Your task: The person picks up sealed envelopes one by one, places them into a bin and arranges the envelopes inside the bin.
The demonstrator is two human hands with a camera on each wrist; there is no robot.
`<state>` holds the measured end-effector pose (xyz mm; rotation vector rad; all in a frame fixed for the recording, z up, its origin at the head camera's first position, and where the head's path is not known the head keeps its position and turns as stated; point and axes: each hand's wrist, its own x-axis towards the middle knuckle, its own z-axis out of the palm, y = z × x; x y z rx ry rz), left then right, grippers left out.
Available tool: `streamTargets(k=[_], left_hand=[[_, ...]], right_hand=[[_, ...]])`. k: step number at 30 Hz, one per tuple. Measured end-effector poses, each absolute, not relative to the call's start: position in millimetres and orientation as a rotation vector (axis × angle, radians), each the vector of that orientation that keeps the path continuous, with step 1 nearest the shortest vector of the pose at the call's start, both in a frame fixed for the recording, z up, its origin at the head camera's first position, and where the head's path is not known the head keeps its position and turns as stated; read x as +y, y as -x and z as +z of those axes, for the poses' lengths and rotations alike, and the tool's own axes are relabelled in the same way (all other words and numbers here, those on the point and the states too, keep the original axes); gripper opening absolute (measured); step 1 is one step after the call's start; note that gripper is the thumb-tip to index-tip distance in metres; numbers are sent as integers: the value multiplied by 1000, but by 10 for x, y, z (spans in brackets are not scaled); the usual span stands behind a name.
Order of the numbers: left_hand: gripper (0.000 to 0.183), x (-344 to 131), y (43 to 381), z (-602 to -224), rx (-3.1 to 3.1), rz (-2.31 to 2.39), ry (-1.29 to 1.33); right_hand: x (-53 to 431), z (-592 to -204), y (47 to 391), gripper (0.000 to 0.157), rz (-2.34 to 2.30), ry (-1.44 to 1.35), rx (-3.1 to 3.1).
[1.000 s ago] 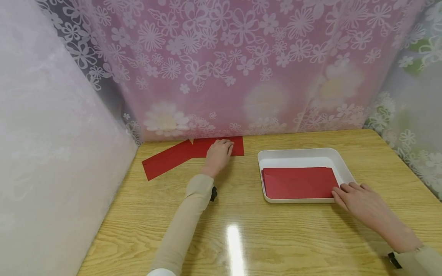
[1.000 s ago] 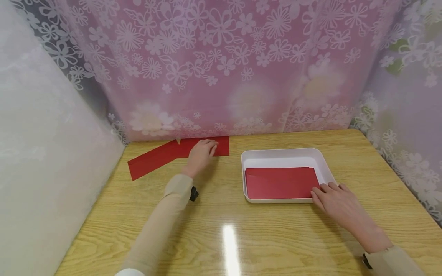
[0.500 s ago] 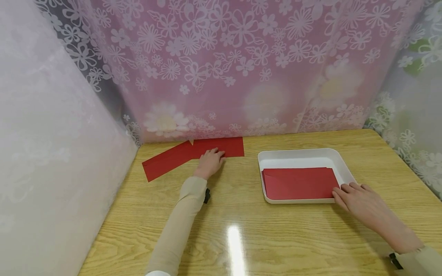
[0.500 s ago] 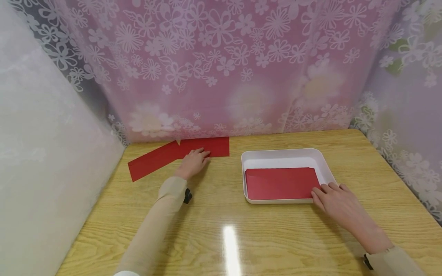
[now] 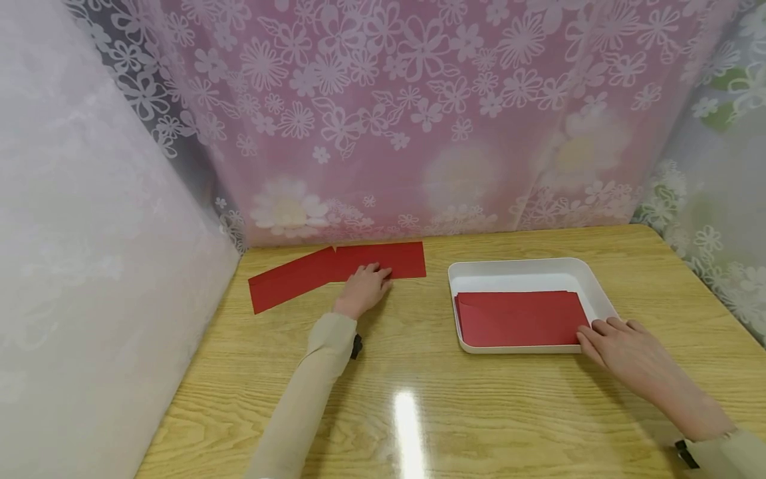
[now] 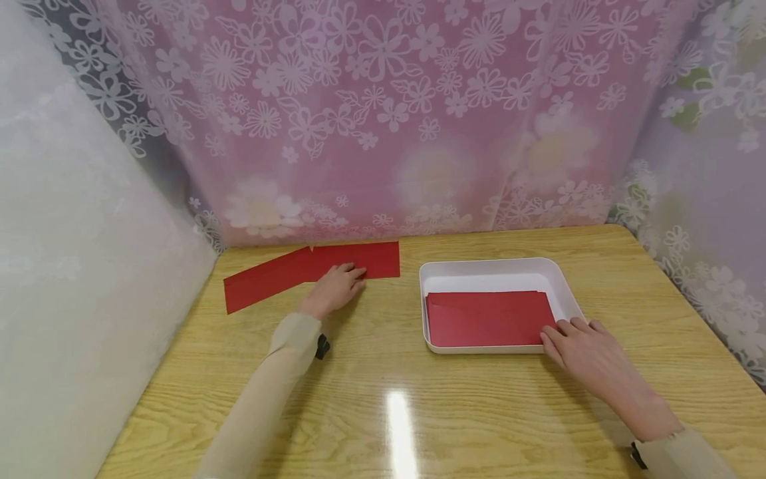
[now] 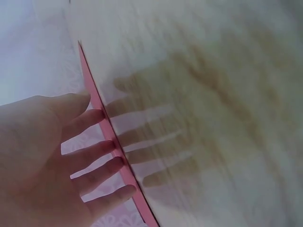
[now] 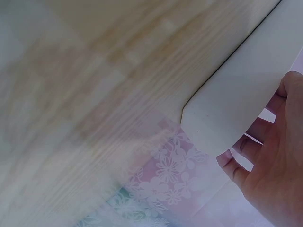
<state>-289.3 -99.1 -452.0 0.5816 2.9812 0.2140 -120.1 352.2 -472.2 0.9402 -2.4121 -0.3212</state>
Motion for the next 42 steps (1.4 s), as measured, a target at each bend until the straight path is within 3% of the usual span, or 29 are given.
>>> streamTargets(k=[42], left_hand=[[48,-924,1957,-4531,3047,-12,-748]], right_hand=[[3502,-4720,1202,83,-299,-922,-2428]])
